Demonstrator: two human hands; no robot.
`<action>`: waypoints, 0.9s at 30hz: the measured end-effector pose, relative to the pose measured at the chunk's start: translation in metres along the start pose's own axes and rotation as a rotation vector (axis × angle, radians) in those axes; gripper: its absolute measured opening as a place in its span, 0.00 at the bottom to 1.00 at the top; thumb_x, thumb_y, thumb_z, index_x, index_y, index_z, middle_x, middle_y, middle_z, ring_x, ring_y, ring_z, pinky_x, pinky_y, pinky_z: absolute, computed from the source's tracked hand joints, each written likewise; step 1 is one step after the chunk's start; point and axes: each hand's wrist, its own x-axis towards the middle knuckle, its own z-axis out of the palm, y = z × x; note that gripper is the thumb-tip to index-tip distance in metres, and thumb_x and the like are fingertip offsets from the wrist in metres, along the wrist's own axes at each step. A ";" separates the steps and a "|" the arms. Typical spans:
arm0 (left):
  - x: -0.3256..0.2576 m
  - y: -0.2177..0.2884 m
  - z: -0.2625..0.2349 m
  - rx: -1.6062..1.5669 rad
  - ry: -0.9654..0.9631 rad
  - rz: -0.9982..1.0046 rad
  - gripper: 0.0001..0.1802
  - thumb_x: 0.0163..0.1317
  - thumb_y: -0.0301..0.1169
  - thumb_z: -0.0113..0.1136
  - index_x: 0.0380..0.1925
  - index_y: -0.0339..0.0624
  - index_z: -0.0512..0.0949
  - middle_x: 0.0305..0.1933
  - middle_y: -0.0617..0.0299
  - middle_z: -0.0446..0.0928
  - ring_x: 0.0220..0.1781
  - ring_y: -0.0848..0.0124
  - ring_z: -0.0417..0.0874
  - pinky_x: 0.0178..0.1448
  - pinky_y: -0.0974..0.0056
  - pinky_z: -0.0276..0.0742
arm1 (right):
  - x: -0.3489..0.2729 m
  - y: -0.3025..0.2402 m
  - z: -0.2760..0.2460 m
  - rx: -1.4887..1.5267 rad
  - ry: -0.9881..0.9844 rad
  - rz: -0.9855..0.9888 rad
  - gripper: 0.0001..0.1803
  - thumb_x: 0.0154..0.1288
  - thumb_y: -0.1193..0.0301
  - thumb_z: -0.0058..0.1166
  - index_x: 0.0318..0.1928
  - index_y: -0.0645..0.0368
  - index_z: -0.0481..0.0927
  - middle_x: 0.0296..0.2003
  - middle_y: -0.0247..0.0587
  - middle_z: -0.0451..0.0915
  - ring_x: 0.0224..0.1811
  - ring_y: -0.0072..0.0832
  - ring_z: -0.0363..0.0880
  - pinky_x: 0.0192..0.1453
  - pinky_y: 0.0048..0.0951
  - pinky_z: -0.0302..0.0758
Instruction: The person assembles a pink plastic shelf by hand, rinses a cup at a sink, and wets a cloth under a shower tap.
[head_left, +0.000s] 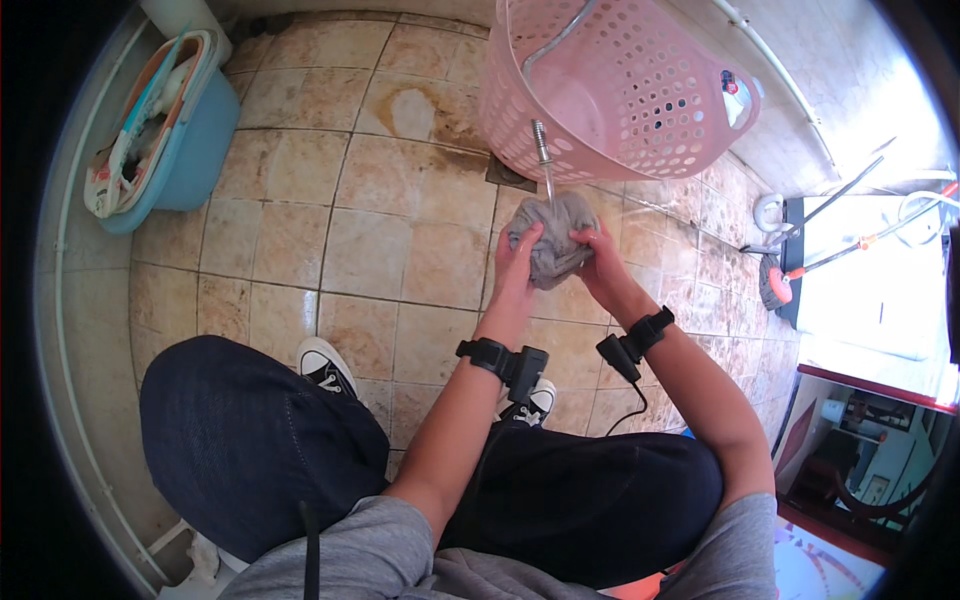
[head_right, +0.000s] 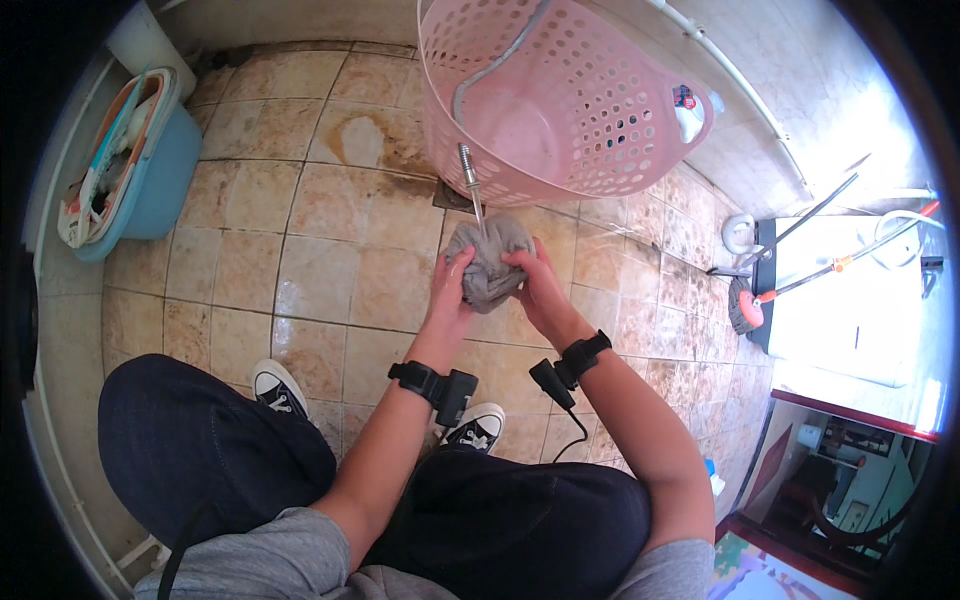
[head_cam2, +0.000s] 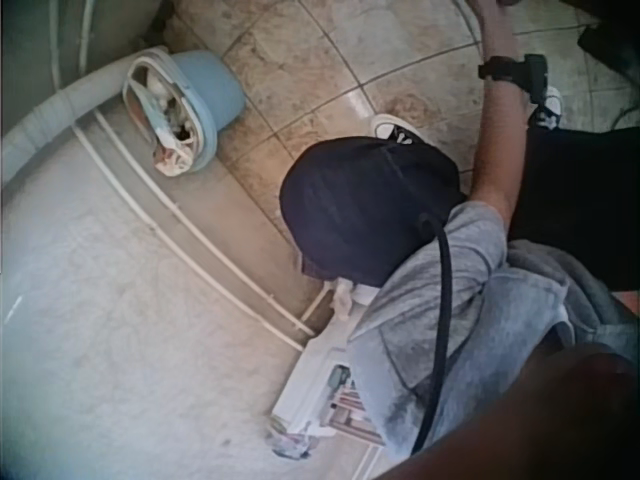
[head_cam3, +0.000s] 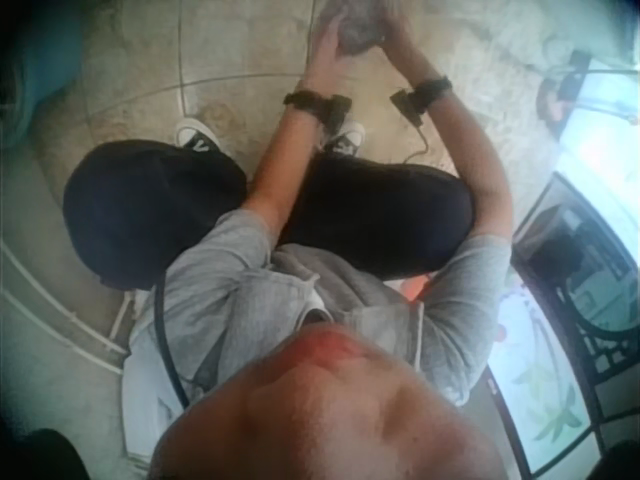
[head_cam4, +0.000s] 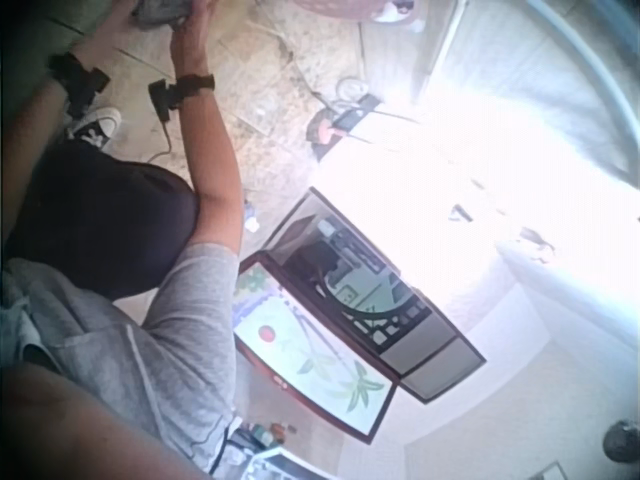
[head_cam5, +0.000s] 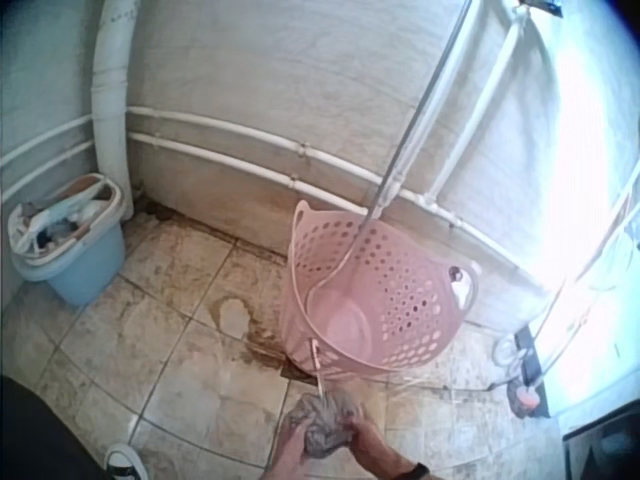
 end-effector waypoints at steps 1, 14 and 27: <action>0.001 0.004 -0.003 0.087 -0.040 0.065 0.27 0.69 0.39 0.64 0.63 0.44 0.68 0.60 0.56 0.77 0.59 0.63 0.82 0.60 0.56 0.83 | -0.004 -0.003 -0.004 -0.010 -0.036 0.071 0.23 0.70 0.64 0.55 0.62 0.54 0.67 0.55 0.38 0.77 0.59 0.31 0.77 0.60 0.38 0.77; 0.010 0.023 -0.016 0.235 -0.330 0.167 0.31 0.59 0.20 0.48 0.67 0.40 0.69 0.61 0.56 0.75 0.61 0.68 0.78 0.61 0.64 0.77 | -0.001 -0.017 -0.014 0.099 -0.368 0.431 0.35 0.71 0.57 0.62 0.70 0.55 0.61 0.60 0.42 0.75 0.61 0.36 0.79 0.62 0.37 0.79; 0.003 0.011 0.009 0.352 -0.149 -0.082 0.23 0.70 0.43 0.64 0.58 0.42 0.78 0.53 0.60 0.82 0.54 0.71 0.84 0.57 0.64 0.81 | 0.006 0.004 -0.010 -0.443 -0.200 -0.083 0.47 0.52 0.72 0.71 0.71 0.58 0.60 0.58 0.44 0.75 0.59 0.32 0.75 0.65 0.35 0.74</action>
